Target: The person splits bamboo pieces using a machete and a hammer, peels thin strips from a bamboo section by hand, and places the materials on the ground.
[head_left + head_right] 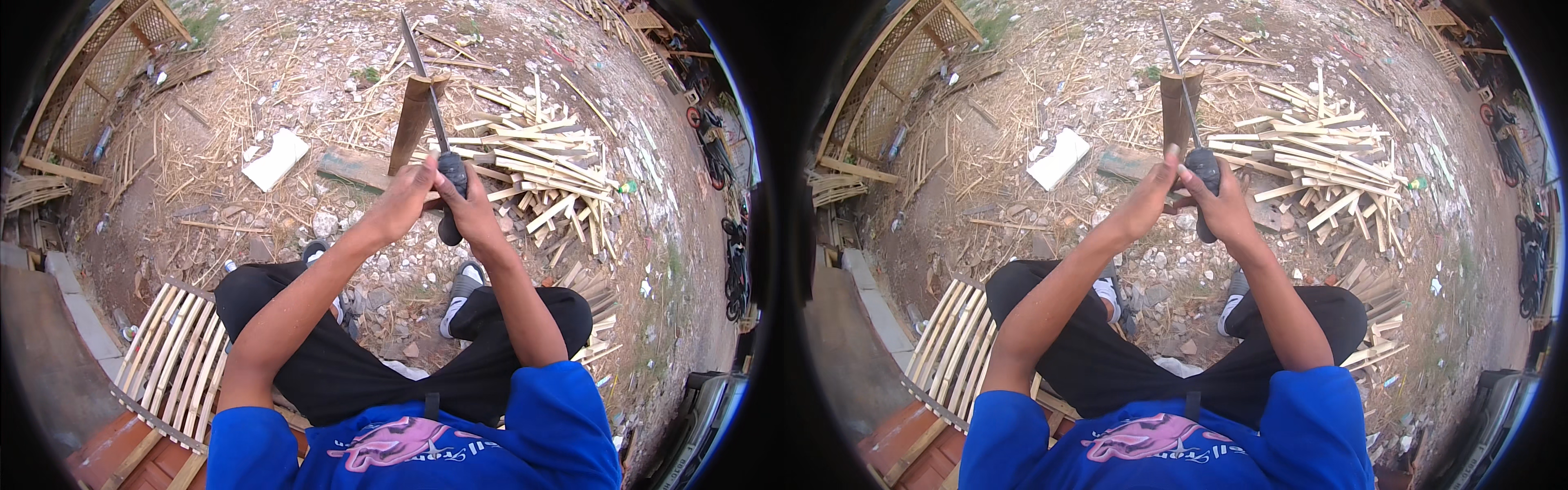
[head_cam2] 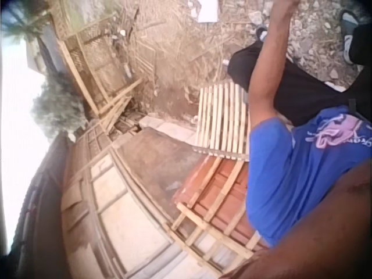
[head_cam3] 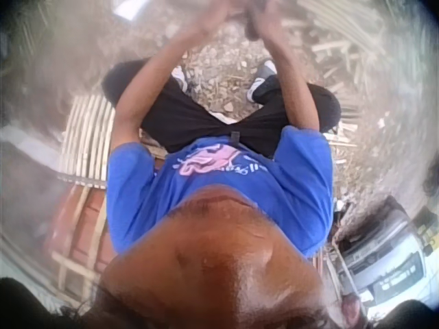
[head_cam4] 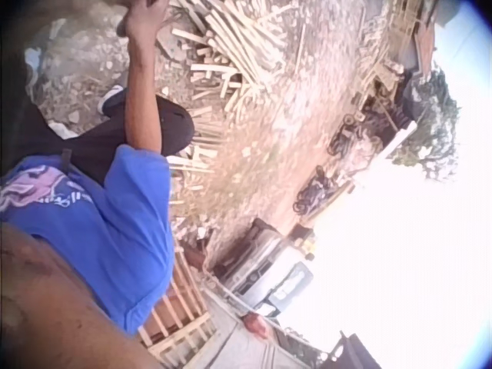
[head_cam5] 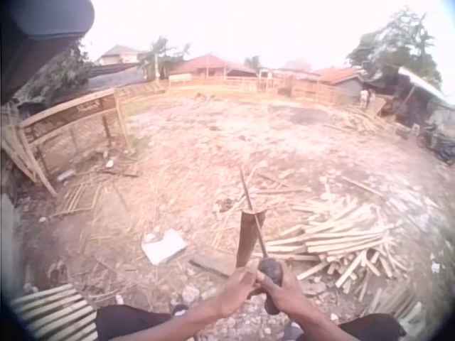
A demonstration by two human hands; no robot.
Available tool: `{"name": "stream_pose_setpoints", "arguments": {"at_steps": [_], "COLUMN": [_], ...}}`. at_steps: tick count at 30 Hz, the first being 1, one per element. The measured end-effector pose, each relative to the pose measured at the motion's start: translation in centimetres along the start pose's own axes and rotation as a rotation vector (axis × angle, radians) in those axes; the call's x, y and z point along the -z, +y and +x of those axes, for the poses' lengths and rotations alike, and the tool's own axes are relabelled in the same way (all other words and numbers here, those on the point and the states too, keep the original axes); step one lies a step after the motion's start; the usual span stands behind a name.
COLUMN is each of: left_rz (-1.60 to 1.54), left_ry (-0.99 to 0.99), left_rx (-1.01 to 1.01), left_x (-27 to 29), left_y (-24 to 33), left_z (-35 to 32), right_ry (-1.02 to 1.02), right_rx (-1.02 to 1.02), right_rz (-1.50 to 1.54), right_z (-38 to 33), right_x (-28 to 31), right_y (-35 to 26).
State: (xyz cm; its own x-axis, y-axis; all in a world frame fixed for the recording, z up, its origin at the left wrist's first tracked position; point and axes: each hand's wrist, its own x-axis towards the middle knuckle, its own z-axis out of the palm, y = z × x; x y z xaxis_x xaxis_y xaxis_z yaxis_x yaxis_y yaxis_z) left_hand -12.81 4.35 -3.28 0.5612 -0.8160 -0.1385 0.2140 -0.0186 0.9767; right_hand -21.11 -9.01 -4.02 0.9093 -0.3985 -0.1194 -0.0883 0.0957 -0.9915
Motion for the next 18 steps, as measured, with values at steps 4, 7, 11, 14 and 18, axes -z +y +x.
{"name": "stream_pose_setpoints", "arguments": {"at_steps": [4,7,11,14,18], "left_rz": [0.949,1.273,1.337,1.277,1.238], "left_ry": [0.431,0.672,0.55,0.572,0.635], "left_rx": [-0.389,-0.866,-0.785,-0.752,-0.687], "left_x": [2.3,3.2,4.3,5.4,5.8], "left_y": [3.1,4.8,4.3,3.5,3.3], "left_z": [-1.1,0.0,1.2,1.7,2.1], "right_ry": [-0.129,-0.184,-0.309,-0.268,-0.174], "right_rx": [-0.121,-0.142,-0.208,-0.07,0.037], "right_rz": [-0.024,-0.008,-0.05,-0.14,-0.367], "right_z": [-1.1,-1.5,-1.3,-1.4,-0.9], "right_x": [1.2,1.3,0.5,-0.4,-0.6], "right_y": [0.3,0.9,3.6,4.5,4.9]}}
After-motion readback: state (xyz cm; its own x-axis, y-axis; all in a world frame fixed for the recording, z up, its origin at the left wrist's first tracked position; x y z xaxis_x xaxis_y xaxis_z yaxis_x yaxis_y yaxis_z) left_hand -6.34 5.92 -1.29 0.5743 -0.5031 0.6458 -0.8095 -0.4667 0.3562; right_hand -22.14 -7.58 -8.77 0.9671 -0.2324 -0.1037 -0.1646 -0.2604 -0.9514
